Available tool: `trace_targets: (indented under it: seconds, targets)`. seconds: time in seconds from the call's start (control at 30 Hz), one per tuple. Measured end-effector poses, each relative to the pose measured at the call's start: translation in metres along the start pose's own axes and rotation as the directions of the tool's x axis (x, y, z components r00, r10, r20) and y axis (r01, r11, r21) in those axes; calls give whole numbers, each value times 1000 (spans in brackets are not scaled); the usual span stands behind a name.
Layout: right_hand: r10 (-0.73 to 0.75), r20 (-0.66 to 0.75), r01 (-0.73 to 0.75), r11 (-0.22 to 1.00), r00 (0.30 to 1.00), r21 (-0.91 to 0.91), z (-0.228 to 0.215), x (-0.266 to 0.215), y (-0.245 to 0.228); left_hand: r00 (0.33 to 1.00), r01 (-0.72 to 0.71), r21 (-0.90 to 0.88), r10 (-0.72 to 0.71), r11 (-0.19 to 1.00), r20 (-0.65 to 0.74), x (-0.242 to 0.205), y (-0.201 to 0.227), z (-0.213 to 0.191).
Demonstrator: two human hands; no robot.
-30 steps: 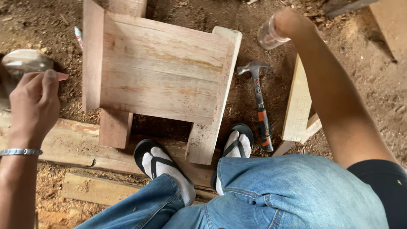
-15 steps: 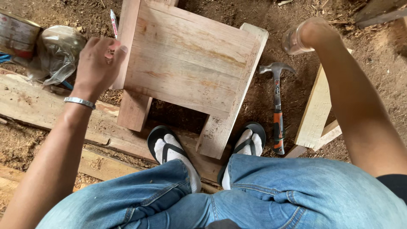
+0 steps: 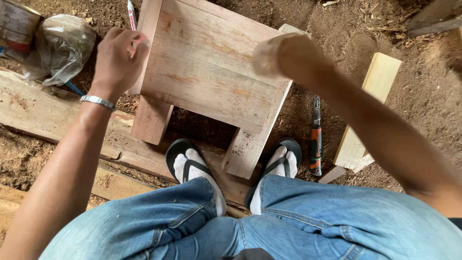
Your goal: The person positions wooden boards, marks them with a pen, and hammers nails into the wood to join pieces together, assembling a small wooden structure on a floor covered in shavings.
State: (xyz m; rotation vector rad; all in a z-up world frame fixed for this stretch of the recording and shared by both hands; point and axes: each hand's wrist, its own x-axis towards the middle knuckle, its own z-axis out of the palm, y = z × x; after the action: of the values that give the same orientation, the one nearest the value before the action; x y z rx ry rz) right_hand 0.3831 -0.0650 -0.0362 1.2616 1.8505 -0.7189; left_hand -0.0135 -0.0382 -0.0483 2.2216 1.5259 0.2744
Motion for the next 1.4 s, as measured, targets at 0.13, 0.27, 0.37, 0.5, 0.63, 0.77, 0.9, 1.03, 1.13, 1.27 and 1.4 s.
trace_targets:
  seconds: [0.13,0.27,0.37,0.5,0.63,0.77,0.9,1.03,1.13,1.27,1.4]
  targets:
    - [-140,-264,128,990,954,-62,51,50,-7,993,-112,-47,110,993,-43,10,27,14]
    - [-184,-216,167,982,959,-93,71,66,-14,981,-151,-171,169,974,93,2,72,30]
    - [-168,-145,158,984,975,-76,62,58,-14,906,-212,-297,301,931,297,-14,105,47]
    - [-149,-72,146,988,986,-56,55,45,-14,868,-341,-327,428,882,250,-25,139,89]
    - [-148,-40,146,988,988,-55,51,41,-18,865,-316,-396,433,862,253,-37,156,115]
    - [-147,-25,146,988,989,-60,49,41,-24,862,-309,-437,443,845,245,-41,160,122]
    - [-152,-6,151,987,988,-57,44,39,-24,794,-60,-392,283,918,539,-42,157,115]
    - [-169,28,170,984,985,-54,40,34,-27,864,-241,-423,392,873,317,-48,142,119]
    - [-178,34,180,982,983,-53,32,29,-28,829,-106,-298,250,949,500,-34,132,122]
    - [-185,47,187,981,982,-43,22,20,-27,926,-47,-472,215,881,310,-23,121,116]
    - [-193,82,195,980,978,-25,6,11,-27,927,-98,-455,247,885,281,-21,129,111]
